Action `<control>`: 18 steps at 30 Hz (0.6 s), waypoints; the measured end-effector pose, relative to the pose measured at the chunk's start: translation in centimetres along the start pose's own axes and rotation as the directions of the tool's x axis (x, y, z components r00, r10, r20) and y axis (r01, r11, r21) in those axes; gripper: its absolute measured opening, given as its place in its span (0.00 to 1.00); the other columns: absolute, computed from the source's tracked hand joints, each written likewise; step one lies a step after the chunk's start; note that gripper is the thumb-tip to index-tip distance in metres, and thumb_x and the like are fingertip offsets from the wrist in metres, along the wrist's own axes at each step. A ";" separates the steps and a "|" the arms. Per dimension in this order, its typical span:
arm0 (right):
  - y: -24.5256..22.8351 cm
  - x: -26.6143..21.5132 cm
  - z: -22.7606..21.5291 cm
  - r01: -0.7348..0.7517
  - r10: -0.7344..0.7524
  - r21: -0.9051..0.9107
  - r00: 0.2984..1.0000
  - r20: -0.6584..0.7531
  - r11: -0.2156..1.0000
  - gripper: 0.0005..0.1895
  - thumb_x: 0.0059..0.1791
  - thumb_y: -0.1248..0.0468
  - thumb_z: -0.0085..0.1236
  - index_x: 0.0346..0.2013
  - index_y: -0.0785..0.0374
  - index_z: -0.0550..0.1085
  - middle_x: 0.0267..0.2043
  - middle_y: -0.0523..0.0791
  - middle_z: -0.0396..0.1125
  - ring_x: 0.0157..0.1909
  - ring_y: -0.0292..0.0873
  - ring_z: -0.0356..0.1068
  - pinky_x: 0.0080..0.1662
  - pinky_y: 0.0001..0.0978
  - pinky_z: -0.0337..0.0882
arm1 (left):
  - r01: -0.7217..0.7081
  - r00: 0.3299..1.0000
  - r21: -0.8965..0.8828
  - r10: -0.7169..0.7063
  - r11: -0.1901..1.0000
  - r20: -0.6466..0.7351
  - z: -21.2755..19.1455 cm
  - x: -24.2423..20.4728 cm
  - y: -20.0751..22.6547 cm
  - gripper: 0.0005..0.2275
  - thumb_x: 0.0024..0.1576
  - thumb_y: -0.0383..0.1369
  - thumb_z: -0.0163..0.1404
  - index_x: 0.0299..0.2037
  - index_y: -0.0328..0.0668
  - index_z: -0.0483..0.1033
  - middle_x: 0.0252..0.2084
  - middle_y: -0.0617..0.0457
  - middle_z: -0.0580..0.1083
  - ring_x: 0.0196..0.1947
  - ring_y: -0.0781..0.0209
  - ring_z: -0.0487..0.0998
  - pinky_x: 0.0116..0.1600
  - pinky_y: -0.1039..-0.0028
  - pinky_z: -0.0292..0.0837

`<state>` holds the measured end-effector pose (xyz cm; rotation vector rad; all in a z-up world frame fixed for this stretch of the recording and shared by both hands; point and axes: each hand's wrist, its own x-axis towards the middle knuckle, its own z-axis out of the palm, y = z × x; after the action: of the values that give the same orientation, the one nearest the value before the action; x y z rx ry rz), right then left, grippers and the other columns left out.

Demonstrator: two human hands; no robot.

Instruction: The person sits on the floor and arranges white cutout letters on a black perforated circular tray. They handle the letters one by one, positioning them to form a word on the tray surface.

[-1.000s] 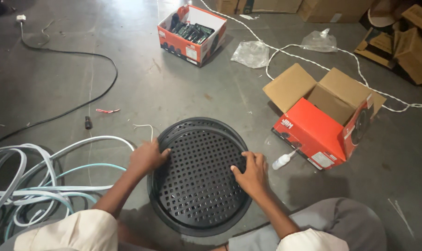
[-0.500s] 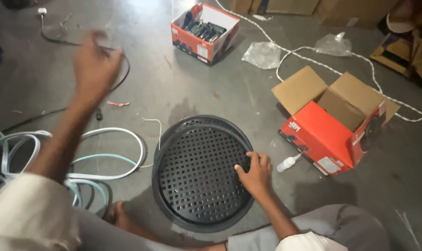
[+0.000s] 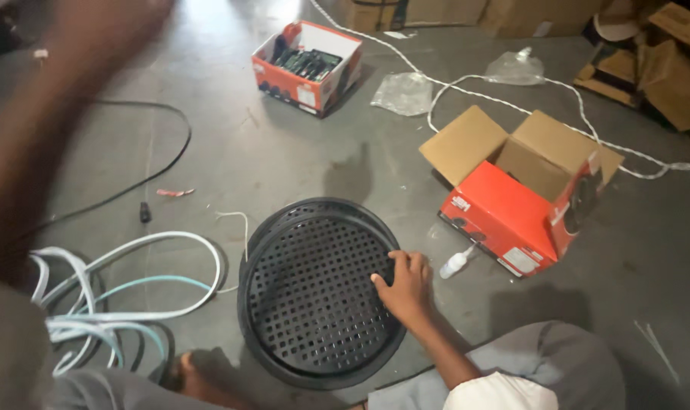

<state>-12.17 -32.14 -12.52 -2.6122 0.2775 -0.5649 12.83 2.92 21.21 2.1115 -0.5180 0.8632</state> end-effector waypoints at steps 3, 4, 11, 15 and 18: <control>0.0 -0.5 -0.2 -0.010 0.010 0.008 1.000 -0.001 1.000 0.32 0.38 0.53 0.71 0.53 0.57 0.70 0.53 0.52 0.61 0.58 0.58 0.60 0.59 0.51 0.62 | 0.069 0.910 0.235 -0.158 0.969 0.385 6.5 -7.6 -4.8 0.41 0.52 0.45 0.57 0.75 0.39 0.53 0.41 0.35 0.78 0.42 0.38 0.80 0.50 0.53 0.74; -0.1 -0.3 -0.3 -0.016 0.016 0.003 1.000 0.003 1.000 0.32 0.38 0.53 0.71 0.53 0.57 0.69 0.53 0.52 0.61 0.58 0.58 0.60 0.58 0.51 0.62 | 0.067 0.827 0.323 -0.234 0.944 0.511 8.4 -11.5 -6.0 0.43 0.52 0.45 0.57 0.76 0.39 0.52 0.42 0.34 0.78 0.42 0.37 0.80 0.50 0.53 0.75; -0.4 -0.2 -0.6 -0.055 0.055 -0.011 0.998 0.013 0.998 0.32 0.38 0.53 0.71 0.53 0.57 0.69 0.54 0.52 0.61 0.58 0.59 0.60 0.58 0.51 0.62 | 0.015 0.465 0.574 -0.514 0.819 0.721 12.2 -32.4 -10.2 0.34 0.56 0.53 0.55 0.66 0.40 0.59 0.62 0.34 0.67 0.59 0.32 0.71 0.59 0.51 0.71; -1.4 0.6 -0.6 0.005 -0.005 -0.018 1.000 -0.002 1.000 0.32 0.37 0.53 0.71 0.51 0.57 0.69 0.53 0.50 0.61 0.59 0.58 0.60 0.59 0.52 0.61 | 0.044 0.448 0.539 -0.499 0.841 0.742 12.2 -30.0 -10.0 0.35 0.52 0.53 0.60 0.60 0.34 0.62 0.57 0.32 0.69 0.56 0.33 0.75 0.58 0.53 0.73; -0.8 -0.2 -0.7 -0.178 0.177 -0.006 0.976 0.125 0.984 0.34 0.39 0.53 0.70 0.57 0.53 0.69 0.55 0.52 0.60 0.59 0.60 0.58 0.59 0.51 0.62 | 0.070 0.453 0.558 -0.525 0.827 0.721 13.1 -30.5 -8.4 0.31 0.52 0.51 0.60 0.55 0.34 0.65 0.55 0.32 0.70 0.54 0.33 0.76 0.57 0.53 0.74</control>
<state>-12.61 -31.62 -11.65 -2.5713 0.4626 -0.3391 2.26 0.00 -11.20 2.9020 -0.3846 -0.4533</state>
